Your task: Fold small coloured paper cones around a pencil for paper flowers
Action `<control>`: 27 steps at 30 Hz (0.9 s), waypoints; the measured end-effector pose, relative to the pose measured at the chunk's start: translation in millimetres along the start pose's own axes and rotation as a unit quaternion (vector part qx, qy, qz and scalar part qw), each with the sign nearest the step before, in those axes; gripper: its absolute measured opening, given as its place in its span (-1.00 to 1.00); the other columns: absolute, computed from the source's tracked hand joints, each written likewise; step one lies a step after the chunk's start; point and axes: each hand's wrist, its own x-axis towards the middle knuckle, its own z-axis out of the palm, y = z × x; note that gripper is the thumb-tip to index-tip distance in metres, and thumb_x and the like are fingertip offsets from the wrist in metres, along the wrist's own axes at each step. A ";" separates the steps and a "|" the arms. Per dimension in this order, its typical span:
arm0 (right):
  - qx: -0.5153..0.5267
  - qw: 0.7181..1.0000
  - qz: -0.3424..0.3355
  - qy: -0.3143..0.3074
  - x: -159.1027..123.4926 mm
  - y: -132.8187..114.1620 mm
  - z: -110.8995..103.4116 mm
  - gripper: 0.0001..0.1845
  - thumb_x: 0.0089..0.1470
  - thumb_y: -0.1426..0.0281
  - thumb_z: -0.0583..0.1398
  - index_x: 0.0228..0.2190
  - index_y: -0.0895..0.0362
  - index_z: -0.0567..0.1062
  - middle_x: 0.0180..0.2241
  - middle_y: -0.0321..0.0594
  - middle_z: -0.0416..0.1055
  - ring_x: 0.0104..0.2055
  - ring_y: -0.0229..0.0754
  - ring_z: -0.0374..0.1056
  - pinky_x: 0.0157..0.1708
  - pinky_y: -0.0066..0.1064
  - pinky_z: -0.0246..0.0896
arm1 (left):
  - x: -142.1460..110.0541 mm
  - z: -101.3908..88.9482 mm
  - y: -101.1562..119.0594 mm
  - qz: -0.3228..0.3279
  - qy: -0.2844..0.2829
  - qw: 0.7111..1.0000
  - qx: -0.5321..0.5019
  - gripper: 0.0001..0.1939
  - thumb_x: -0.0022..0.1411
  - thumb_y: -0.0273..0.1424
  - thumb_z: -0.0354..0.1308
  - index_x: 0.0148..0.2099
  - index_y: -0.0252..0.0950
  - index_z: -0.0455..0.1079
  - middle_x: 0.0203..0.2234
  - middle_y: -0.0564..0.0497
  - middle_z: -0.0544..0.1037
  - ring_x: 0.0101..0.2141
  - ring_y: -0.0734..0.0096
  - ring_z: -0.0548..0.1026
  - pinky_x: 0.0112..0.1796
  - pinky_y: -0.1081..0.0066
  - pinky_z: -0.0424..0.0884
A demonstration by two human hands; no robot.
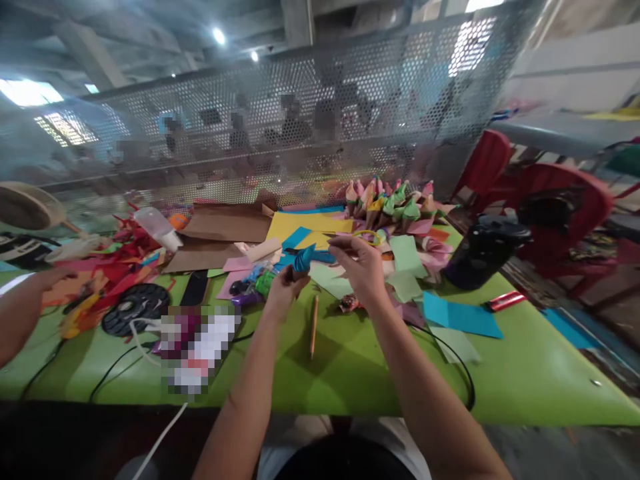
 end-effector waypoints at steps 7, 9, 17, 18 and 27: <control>0.091 0.994 0.048 0.025 0.8 -2.7 0.2 -0.69 -0.13 0.12 0.45 -0.35 0.01 0.66 -0.26 -0.21 0.62 -0.27 -0.12 0.48 -0.35 -0.33 0.38 | -12.4 16.2 6.5 -0.016 -0.040 0.994 -0.097 -0.41 -0.07 -0.33 0.46 -0.03 -0.16 0.25 -0.43 0.20 0.44 -0.46 0.53 0.39 -0.39 0.49 0.35; 0.114 0.990 0.081 0.024 0.0 -5.0 1.2 -0.66 -0.16 0.08 0.46 -0.35 0.00 0.67 -0.25 -0.21 0.62 -0.30 -0.11 0.48 -0.40 -0.32 0.37 | -16.4 20.0 10.8 -0.016 -0.053 0.994 -0.096 -0.39 -0.07 -0.33 0.47 -0.03 -0.16 0.23 -0.44 0.21 0.44 -0.46 0.55 0.38 -0.37 0.51 0.35; 0.174 0.971 0.163 0.007 -1.0 -12.9 3.9 -0.59 -0.32 0.07 0.52 -0.39 -0.01 0.68 -0.29 -0.23 0.64 -0.37 -0.12 0.48 -0.50 -0.36 0.30 | -30.2 28.2 31.6 -0.030 -0.114 0.991 -0.068 -0.34 -0.08 -0.14 0.46 0.02 -0.18 0.30 -0.13 0.00 0.57 -0.13 0.31 0.51 -0.07 0.33 0.43; 0.178 0.969 0.172 0.005 -1.0 -12.7 4.2 -0.57 -0.33 0.06 0.52 -0.38 -0.01 0.69 -0.31 -0.23 0.64 -0.40 -0.13 0.47 -0.52 -0.36 0.28 | -31.3 28.3 32.7 -0.031 -0.121 0.990 -0.063 -0.32 -0.08 -0.11 0.46 0.04 -0.18 0.30 -0.09 -0.01 0.57 -0.10 0.29 0.52 -0.04 0.32 0.42; 0.198 0.968 0.156 0.006 0.4 -6.5 6.6 -0.58 -0.35 0.07 0.53 -0.41 -0.01 0.68 -0.33 -0.23 0.66 -0.31 -0.09 0.52 -0.44 -0.34 0.37 | -36.3 23.1 34.9 0.002 -0.142 0.990 -0.025 -0.36 0.16 0.11 0.25 0.13 -0.16 0.35 -0.03 -0.05 0.58 -0.02 0.22 0.50 0.01 0.30 0.43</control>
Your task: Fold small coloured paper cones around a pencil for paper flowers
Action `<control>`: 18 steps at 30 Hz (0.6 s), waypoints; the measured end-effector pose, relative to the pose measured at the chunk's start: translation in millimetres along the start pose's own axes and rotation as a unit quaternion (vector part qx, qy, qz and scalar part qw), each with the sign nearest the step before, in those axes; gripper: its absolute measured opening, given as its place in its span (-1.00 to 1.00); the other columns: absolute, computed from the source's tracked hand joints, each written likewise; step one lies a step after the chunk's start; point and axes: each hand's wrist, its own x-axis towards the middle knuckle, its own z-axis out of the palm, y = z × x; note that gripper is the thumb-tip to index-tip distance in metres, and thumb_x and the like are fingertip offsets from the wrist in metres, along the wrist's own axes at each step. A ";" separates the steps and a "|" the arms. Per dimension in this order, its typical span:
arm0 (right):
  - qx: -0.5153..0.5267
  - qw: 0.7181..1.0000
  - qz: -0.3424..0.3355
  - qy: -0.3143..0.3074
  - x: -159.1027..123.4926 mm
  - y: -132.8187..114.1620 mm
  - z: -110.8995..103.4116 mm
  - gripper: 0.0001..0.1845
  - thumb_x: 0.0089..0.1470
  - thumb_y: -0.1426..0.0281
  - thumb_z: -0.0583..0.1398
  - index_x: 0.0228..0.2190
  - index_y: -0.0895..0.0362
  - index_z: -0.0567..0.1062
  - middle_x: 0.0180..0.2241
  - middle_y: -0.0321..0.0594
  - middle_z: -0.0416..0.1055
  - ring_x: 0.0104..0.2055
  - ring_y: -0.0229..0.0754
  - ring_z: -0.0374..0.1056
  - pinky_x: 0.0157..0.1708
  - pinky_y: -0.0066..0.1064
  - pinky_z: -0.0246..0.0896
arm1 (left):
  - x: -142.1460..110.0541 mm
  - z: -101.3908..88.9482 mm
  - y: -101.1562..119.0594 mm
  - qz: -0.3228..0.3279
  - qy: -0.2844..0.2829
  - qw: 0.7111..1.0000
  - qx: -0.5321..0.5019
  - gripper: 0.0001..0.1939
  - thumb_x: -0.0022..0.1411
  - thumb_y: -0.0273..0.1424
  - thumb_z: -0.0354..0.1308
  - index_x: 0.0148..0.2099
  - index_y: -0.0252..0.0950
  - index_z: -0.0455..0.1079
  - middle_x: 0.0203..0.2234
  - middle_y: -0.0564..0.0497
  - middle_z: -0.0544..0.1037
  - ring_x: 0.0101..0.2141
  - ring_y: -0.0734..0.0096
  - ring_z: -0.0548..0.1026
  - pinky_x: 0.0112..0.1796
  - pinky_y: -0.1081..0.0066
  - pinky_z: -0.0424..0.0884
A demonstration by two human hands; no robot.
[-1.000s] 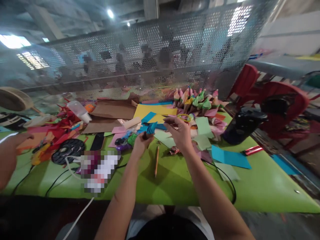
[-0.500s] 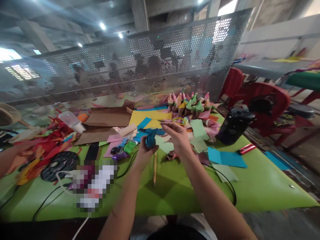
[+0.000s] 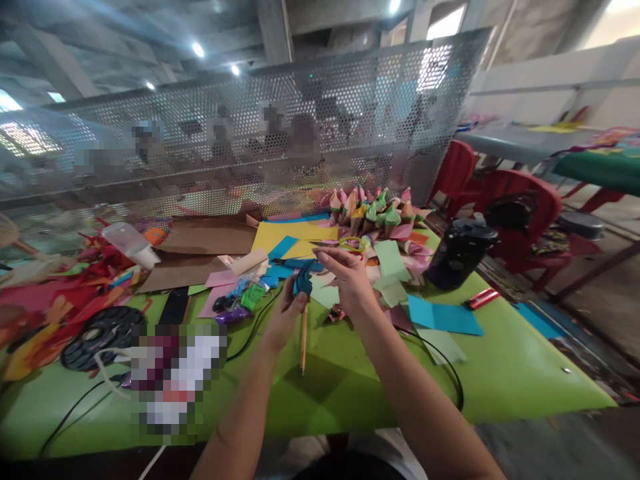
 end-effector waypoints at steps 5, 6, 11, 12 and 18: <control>-0.013 1.000 -0.023 -0.014 0.6 1.7 -0.8 -0.59 -0.29 0.04 0.51 -0.38 -0.02 0.68 -0.38 -0.25 0.65 -0.28 -0.08 0.53 -0.37 -0.31 0.40 | -1.1 -2.1 -2.3 0.003 0.020 0.998 0.066 -0.30 0.21 0.27 0.04 0.08 -0.20 0.41 -0.10 -0.08 0.56 -0.02 0.13 0.46 -0.04 0.26 0.45; -0.022 0.999 -0.026 -0.016 0.5 1.7 -0.5 -0.58 -0.29 0.03 0.50 -0.37 -0.01 0.69 -0.38 -0.25 0.65 -0.28 -0.08 0.53 -0.37 -0.30 0.40 | -1.1 -2.0 -2.5 0.006 0.024 0.998 0.064 -0.28 0.21 0.28 0.03 0.07 -0.21 0.42 -0.10 -0.09 0.56 0.00 0.12 0.46 -0.04 0.26 0.45; -0.014 1.000 -0.011 0.007 -0.9 0.2 3.1 -0.55 -0.41 0.01 0.53 -0.44 -0.02 0.69 -0.43 -0.26 0.63 -0.36 -0.11 0.49 -0.46 -0.36 0.34 | -1.2 -0.5 -1.4 0.012 0.023 0.998 0.063 -0.28 0.21 0.29 0.03 0.06 -0.21 0.42 -0.17 -0.08 0.56 -0.02 0.13 0.45 -0.07 0.27 0.45; -0.007 1.000 -0.006 0.009 -1.3 -0.1 3.8 -0.55 -0.44 0.02 0.53 -0.45 -0.02 0.69 -0.45 -0.26 0.63 -0.38 -0.13 0.48 -0.48 -0.37 0.32 | -1.3 -0.3 -1.0 0.013 0.023 0.997 0.066 -0.28 0.21 0.29 0.02 0.06 -0.21 0.42 -0.19 -0.07 0.56 -0.02 0.12 0.45 -0.08 0.27 0.45; -0.014 1.000 0.002 0.009 -2.8 0.3 4.1 -0.53 -0.42 0.01 0.53 -0.43 -0.01 0.70 -0.44 -0.25 0.63 -0.46 -0.17 0.44 -0.52 -0.38 0.31 | -1.5 0.8 0.6 0.007 0.033 0.996 0.079 -0.27 0.20 0.30 0.00 0.08 -0.19 0.41 -0.19 -0.07 0.54 -0.06 0.14 0.45 -0.09 0.28 0.45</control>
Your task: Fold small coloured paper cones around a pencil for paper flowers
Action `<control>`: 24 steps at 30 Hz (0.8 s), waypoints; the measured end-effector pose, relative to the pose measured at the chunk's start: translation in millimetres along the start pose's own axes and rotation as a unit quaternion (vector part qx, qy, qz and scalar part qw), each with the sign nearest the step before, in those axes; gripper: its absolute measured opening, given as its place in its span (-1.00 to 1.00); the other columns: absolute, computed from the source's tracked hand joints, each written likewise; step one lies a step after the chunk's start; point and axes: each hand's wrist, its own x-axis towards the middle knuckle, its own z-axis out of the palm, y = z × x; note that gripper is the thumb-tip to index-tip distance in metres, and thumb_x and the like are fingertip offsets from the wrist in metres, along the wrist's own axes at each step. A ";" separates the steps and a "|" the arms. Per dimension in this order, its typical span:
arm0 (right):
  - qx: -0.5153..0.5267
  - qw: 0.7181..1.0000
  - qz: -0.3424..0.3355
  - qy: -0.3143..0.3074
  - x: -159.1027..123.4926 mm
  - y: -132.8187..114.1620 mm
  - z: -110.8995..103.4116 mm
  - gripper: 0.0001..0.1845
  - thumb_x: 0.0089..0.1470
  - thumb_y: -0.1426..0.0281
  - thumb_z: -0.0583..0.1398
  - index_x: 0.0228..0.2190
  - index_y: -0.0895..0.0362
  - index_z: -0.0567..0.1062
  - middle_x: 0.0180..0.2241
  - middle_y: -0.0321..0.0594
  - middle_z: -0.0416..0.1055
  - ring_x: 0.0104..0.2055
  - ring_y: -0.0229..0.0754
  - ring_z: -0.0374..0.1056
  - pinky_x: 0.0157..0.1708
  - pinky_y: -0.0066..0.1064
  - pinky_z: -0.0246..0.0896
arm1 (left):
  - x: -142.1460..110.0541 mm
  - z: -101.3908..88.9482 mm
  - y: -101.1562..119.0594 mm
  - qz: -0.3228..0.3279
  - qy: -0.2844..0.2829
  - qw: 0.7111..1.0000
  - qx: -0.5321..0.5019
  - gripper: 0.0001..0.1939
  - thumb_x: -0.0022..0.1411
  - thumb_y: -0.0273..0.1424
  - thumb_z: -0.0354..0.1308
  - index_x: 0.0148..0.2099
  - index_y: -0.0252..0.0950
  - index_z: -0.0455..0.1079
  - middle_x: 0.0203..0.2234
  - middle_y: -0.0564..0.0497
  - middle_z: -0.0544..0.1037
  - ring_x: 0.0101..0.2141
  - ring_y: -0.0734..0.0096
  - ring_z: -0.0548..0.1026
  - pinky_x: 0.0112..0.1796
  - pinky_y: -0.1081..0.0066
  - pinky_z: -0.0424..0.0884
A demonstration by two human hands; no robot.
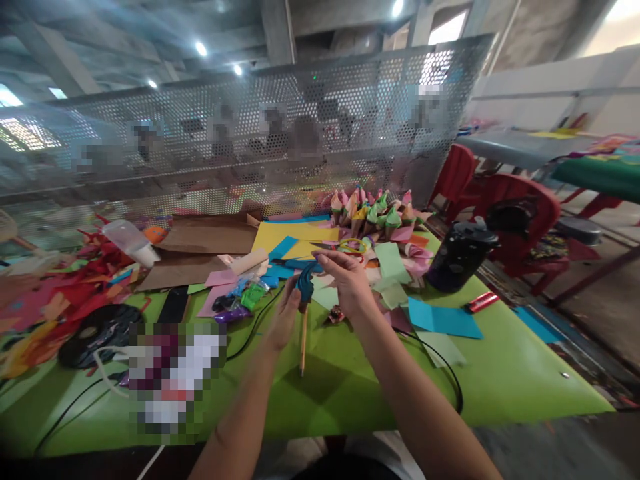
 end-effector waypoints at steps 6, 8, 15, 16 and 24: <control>-0.004 1.000 0.003 -0.018 0.4 -0.3 -0.6 -0.54 -0.37 0.01 0.52 -0.41 0.01 0.70 -0.45 -0.26 0.62 -0.47 -0.18 0.43 -0.52 -0.38 0.30 | -0.7 0.4 -1.0 0.009 -0.003 1.000 -0.004 -0.23 0.19 0.33 -0.02 0.12 -0.18 0.40 -0.18 -0.06 0.56 -0.12 0.17 0.47 -0.18 0.30 0.46; -0.004 1.000 0.000 -0.020 0.4 -0.8 -0.5 -0.54 -0.38 0.02 0.53 -0.41 0.01 0.70 -0.45 -0.27 0.61 -0.49 -0.20 0.41 -0.54 -0.39 0.29 | -1.0 0.6 -1.1 0.004 -0.006 1.000 -0.007 -0.21 0.19 0.33 -0.02 0.14 -0.18 0.39 -0.17 -0.06 0.56 -0.16 0.19 0.47 -0.21 0.31 0.45; -0.026 1.000 0.006 -0.016 -0.1 0.6 -3.2 -0.55 -0.33 0.02 0.52 -0.38 0.00 0.70 -0.42 -0.27 0.63 -0.51 -0.20 0.41 -0.57 -0.39 0.26 | -1.1 0.8 -2.6 0.005 -0.006 1.000 0.005 -0.35 0.30 0.20 -0.03 0.17 -0.14 0.38 0.00 -0.06 0.57 -0.10 0.19 0.50 -0.13 0.32 0.46; -0.036 0.999 0.000 -0.018 -0.3 0.6 -3.7 -0.56 -0.31 0.02 0.51 -0.37 0.00 0.70 -0.42 -0.26 0.62 -0.50 -0.19 0.42 -0.56 -0.38 0.26 | -1.1 0.9 -2.8 0.003 -0.007 1.000 0.014 -0.38 0.32 0.18 -0.04 0.18 -0.13 0.38 0.00 -0.06 0.57 -0.11 0.20 0.50 -0.14 0.32 0.47; -0.105 0.992 -0.071 -0.029 -1.1 -2.6 -6.1 -0.64 -0.18 0.02 0.47 -0.38 -0.03 0.70 -0.30 -0.22 0.59 -0.33 -0.10 0.48 -0.43 -0.31 0.41 | -1.1 2.2 -5.1 -0.004 0.006 1.000 0.025 -0.43 0.36 0.13 -0.05 0.20 -0.07 0.39 0.05 -0.04 0.56 -0.06 0.17 0.51 -0.13 0.33 0.46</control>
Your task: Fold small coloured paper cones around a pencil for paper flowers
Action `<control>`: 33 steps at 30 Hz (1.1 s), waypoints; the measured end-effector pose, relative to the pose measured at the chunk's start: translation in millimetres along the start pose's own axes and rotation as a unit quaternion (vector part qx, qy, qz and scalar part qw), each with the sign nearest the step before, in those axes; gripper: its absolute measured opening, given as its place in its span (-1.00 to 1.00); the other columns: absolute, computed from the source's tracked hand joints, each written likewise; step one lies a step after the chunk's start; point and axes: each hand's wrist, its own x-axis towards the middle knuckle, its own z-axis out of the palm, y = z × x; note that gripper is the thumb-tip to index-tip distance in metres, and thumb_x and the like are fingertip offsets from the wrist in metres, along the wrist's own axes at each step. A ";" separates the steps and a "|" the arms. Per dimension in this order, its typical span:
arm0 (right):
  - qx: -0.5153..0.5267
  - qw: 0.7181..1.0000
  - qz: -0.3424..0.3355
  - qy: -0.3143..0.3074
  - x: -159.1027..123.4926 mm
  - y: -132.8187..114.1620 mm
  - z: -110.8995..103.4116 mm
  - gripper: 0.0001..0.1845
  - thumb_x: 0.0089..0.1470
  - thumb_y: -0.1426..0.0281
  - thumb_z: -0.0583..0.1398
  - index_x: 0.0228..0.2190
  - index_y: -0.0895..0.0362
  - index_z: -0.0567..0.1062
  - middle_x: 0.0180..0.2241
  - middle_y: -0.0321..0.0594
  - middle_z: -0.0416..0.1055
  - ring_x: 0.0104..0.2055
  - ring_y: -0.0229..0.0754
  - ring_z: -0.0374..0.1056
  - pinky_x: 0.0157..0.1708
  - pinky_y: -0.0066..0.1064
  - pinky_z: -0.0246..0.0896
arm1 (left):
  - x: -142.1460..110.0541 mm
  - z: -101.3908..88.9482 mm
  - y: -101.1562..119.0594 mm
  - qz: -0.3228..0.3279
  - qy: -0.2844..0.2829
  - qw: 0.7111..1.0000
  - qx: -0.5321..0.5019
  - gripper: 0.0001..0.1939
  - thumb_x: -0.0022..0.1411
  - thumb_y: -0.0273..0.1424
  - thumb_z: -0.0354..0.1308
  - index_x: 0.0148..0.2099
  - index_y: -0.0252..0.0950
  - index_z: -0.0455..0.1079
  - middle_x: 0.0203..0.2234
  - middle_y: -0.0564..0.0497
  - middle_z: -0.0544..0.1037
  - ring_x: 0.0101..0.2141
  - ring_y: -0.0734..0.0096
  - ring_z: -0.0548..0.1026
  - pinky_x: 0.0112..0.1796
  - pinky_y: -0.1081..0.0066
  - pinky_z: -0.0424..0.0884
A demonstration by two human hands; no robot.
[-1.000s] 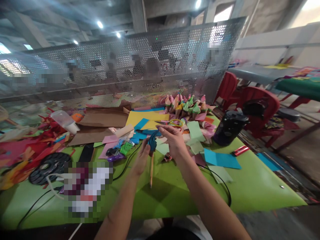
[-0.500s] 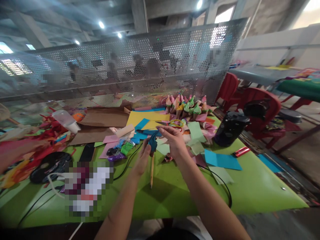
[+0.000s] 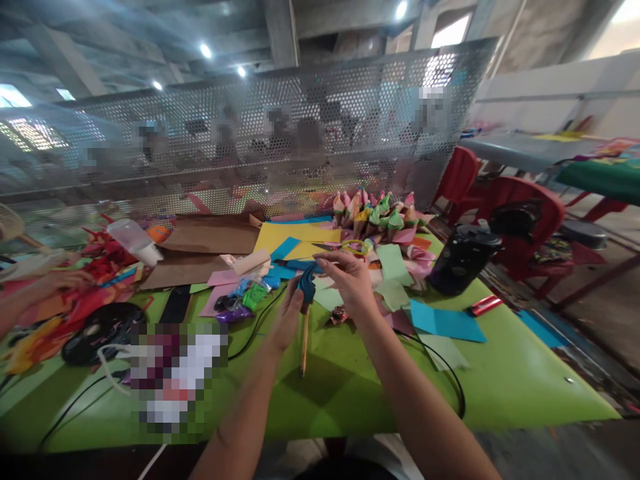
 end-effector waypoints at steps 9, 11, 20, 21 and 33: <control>-0.045 0.998 -0.045 -0.012 3.0 7.9 -4.3 -0.71 -0.07 0.06 0.44 -0.35 -0.04 0.72 -0.33 -0.19 0.55 -0.24 -0.07 0.46 -0.39 -0.33 0.39 | -0.6 0.7 -0.8 -0.011 -0.005 0.999 -0.032 -0.31 0.28 0.23 0.00 0.18 -0.16 0.39 -0.23 -0.03 0.56 -0.32 0.31 0.44 -0.27 0.37 0.43; -0.057 0.997 -0.053 -0.014 3.9 9.4 -5.1 -0.70 -0.05 0.05 0.42 -0.35 -0.03 0.71 -0.32 -0.19 0.55 -0.21 -0.05 0.46 -0.36 -0.31 0.41 | -1.1 0.8 1.4 -0.014 -0.004 0.999 -0.032 -0.32 0.28 0.22 0.01 0.18 -0.15 0.40 -0.21 -0.04 0.57 -0.28 0.27 0.46 -0.24 0.36 0.44; -0.110 0.991 -0.081 -0.003 0.5 1.2 -5.1 -0.69 0.01 0.03 0.38 -0.35 -0.02 0.71 -0.24 -0.15 0.56 -0.07 0.02 0.46 -0.16 -0.20 0.44 | 0.9 2.5 -8.8 0.005 -0.008 0.999 -0.047 -0.37 0.31 0.18 0.02 0.19 -0.14 0.37 -0.13 -0.01 0.56 -0.24 0.30 0.44 -0.24 0.39 0.41; -0.106 0.991 -0.080 -0.005 -0.1 -1.0 -4.4 -0.69 0.02 0.04 0.38 -0.31 -0.02 0.72 -0.20 -0.15 0.57 -0.05 0.03 0.46 -0.13 -0.19 0.43 | 1.1 2.5 -9.6 0.006 -0.005 0.999 -0.047 -0.36 0.31 0.18 0.01 0.19 -0.14 0.37 -0.14 -0.01 0.55 -0.26 0.31 0.44 -0.25 0.39 0.40; 0.029 0.998 0.062 0.016 -2.3 -7.4 1.8 -0.51 -0.28 -0.06 0.48 -0.45 0.07 0.65 -0.49 -0.26 0.55 -0.50 -0.22 0.36 -0.59 -0.45 0.21 | 2.6 2.3 -3.9 0.100 0.000 0.994 -0.044 -0.41 0.31 0.14 0.05 0.15 -0.17 0.33 0.05 -0.09 0.53 0.07 0.17 0.45 0.10 0.23 0.33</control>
